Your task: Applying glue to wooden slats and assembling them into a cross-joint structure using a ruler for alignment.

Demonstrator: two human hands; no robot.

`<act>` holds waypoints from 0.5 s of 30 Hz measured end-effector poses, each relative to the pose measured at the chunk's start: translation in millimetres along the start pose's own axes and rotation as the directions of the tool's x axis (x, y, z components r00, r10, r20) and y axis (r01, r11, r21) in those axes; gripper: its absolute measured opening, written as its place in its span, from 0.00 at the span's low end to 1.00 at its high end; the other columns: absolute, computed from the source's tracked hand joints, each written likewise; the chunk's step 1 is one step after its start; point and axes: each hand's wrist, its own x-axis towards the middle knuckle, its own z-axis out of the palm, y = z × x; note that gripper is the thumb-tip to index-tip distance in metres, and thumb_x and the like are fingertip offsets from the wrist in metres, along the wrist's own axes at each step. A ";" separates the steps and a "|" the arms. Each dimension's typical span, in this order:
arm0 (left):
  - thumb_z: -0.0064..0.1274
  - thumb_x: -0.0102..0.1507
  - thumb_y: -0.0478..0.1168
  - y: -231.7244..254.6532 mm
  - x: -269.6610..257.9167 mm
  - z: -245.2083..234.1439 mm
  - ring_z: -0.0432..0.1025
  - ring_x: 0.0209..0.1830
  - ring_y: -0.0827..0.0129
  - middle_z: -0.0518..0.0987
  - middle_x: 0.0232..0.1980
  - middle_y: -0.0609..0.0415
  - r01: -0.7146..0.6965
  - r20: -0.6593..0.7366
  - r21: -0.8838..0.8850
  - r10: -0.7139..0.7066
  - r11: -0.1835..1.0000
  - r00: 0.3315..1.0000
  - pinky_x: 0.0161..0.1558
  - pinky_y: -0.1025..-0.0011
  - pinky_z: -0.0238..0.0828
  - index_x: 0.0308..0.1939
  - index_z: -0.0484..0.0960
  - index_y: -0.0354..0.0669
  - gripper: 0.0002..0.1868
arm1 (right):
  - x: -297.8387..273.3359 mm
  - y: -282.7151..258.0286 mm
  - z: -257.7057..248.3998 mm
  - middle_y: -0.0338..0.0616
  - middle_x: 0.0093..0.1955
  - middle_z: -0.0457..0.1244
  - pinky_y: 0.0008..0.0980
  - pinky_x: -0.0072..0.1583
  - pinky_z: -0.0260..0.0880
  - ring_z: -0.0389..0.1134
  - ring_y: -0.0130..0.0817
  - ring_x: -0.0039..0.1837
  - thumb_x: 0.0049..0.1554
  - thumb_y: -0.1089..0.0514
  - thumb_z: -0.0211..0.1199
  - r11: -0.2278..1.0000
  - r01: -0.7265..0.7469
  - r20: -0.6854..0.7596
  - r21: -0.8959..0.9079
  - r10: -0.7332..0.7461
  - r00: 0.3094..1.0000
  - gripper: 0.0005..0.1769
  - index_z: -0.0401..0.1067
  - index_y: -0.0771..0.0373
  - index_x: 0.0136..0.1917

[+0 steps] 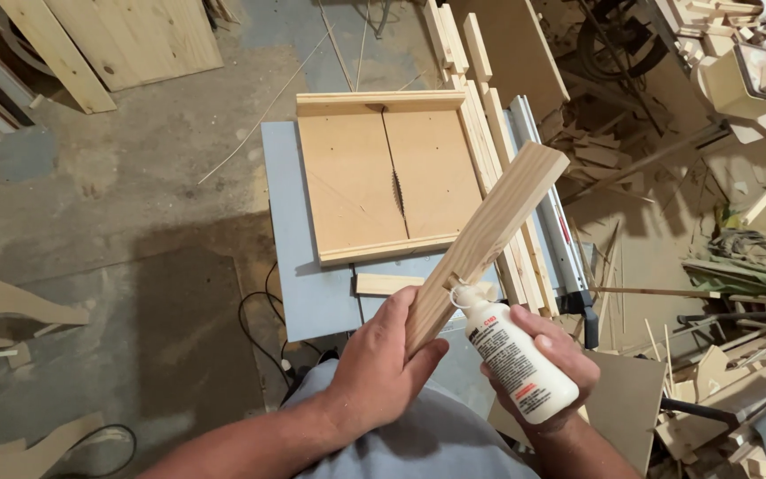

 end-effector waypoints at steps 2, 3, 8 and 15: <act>0.53 0.62 0.53 1.7 0.0 0.2 0.74 0.55 0.47 0.77 0.62 0.50 0.000 0.006 -0.002 0.000 1.000 1.000 0.50 0.51 0.69 0.68 0.63 0.49 0.33 | -0.3 -1.1 -1.2 0.64 0.65 0.64 0.38 0.65 0.78 0.71 0.45 0.65 0.50 0.56 0.76 1.000 0.013 0.003 -0.007 -0.013 1.000 0.39 0.58 0.55 0.69; 0.53 0.62 0.54 2.4 0.0 -0.1 0.74 0.55 0.47 0.78 0.62 0.50 0.003 0.011 -0.004 -0.003 1.000 1.000 0.50 0.51 0.68 0.68 0.63 0.49 0.33 | -0.3 -1.6 -1.5 0.64 0.66 0.63 0.38 0.66 0.78 0.70 0.44 0.66 0.50 0.58 0.76 1.000 0.025 0.009 -0.013 -0.025 1.000 0.40 0.57 0.54 0.69; 0.54 0.62 0.54 1.2 2.4 3.9 0.73 0.56 0.50 0.77 0.63 0.51 0.000 0.008 0.004 0.000 1.000 1.000 0.50 0.53 0.69 0.69 0.63 0.49 0.34 | 11.5 -7.8 1.5 0.63 0.63 0.64 0.35 0.66 0.77 0.71 0.44 0.65 0.52 0.55 0.73 0.999 -0.027 -0.036 0.025 0.028 0.999 0.37 0.56 0.57 0.68; 0.54 0.62 0.55 -5.8 5.2 5.8 0.75 0.55 0.51 0.78 0.62 0.52 -0.032 -0.047 0.020 0.033 0.999 0.998 0.50 0.53 0.71 0.70 0.63 0.49 0.36 | 6.5 -0.5 -1.5 0.66 0.63 0.63 0.35 0.67 0.75 0.68 0.46 0.67 0.52 0.55 0.71 0.995 -0.084 -0.082 0.061 0.089 0.993 0.37 0.54 0.58 0.67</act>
